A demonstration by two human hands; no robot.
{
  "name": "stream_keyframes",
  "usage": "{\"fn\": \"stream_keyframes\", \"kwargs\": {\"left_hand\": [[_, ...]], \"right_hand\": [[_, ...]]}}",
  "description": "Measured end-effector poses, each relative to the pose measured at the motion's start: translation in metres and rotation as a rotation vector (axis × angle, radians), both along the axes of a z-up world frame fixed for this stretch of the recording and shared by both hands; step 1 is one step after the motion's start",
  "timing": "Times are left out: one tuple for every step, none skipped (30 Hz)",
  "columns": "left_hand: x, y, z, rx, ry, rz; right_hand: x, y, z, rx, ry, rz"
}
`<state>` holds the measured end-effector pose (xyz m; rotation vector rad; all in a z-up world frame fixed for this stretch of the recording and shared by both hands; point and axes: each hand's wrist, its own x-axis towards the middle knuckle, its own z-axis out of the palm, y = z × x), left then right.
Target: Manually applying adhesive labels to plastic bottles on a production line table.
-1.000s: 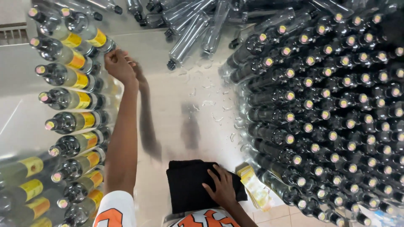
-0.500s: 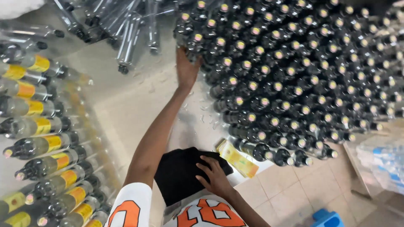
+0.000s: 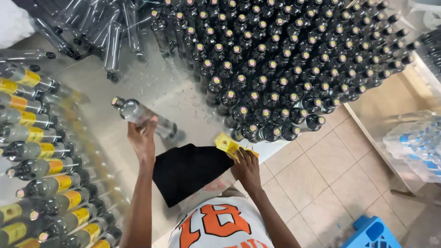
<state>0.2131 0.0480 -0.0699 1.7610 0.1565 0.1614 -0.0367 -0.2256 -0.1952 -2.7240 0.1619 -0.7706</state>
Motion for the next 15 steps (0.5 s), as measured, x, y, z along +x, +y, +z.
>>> {"fn": "stream_keyframes", "kwargs": {"left_hand": [[-0.019,0.009,-0.01,-0.02,0.121,0.007],[-0.039,0.018,-0.022,-0.039,0.246,0.011],[-0.055,0.019,-0.022,-0.039,0.243,0.012],[-0.072,0.018,-0.024,-0.064,0.353,-0.008],[-0.088,0.017,-0.025,-0.09,0.462,-0.029],[-0.099,0.015,-0.024,-0.092,0.46,-0.025],[-0.11,0.014,-0.022,-0.054,0.547,-0.048],[-0.119,0.012,-0.02,-0.012,0.636,-0.073],[-0.123,0.011,-0.037,-0.012,0.635,-0.071],[-0.129,0.012,-0.053,0.011,0.675,-0.068],[-0.136,0.014,-0.07,0.033,0.716,-0.065],[-0.139,0.01,-0.078,0.037,0.721,-0.047],[-0.141,0.008,-0.086,0.041,0.708,-0.046],[-0.152,0.008,-0.095,0.044,0.706,-0.034],[-0.158,0.005,-0.094,0.045,0.724,-0.004]], "right_hand": [[0.005,-0.004,-0.003,-0.069,0.006,-0.006],[0.006,-0.006,-0.007,-0.137,0.016,-0.016],[0.007,-0.005,-0.011,-0.137,0.013,-0.014],[0.008,-0.008,-0.014,-0.134,0.016,0.006],[0.01,-0.011,-0.018,-0.131,0.019,0.027],[0.009,-0.013,-0.02,-0.133,0.016,0.031],[0.009,-0.014,-0.022,-0.15,0.029,0.044],[0.01,-0.016,-0.024,-0.166,0.043,0.055],[0.01,-0.018,-0.029,-0.166,0.042,0.056],[0.009,-0.018,-0.034,-0.183,0.044,0.049],[0.008,-0.018,-0.04,-0.2,0.046,0.041],[0.01,-0.021,-0.04,-0.191,0.05,0.057],[0.012,-0.023,-0.041,-0.204,0.043,0.042],[0.008,-0.023,-0.042,-0.214,0.048,0.041],[0.008,-0.022,-0.038,-0.203,0.061,0.07]]}}
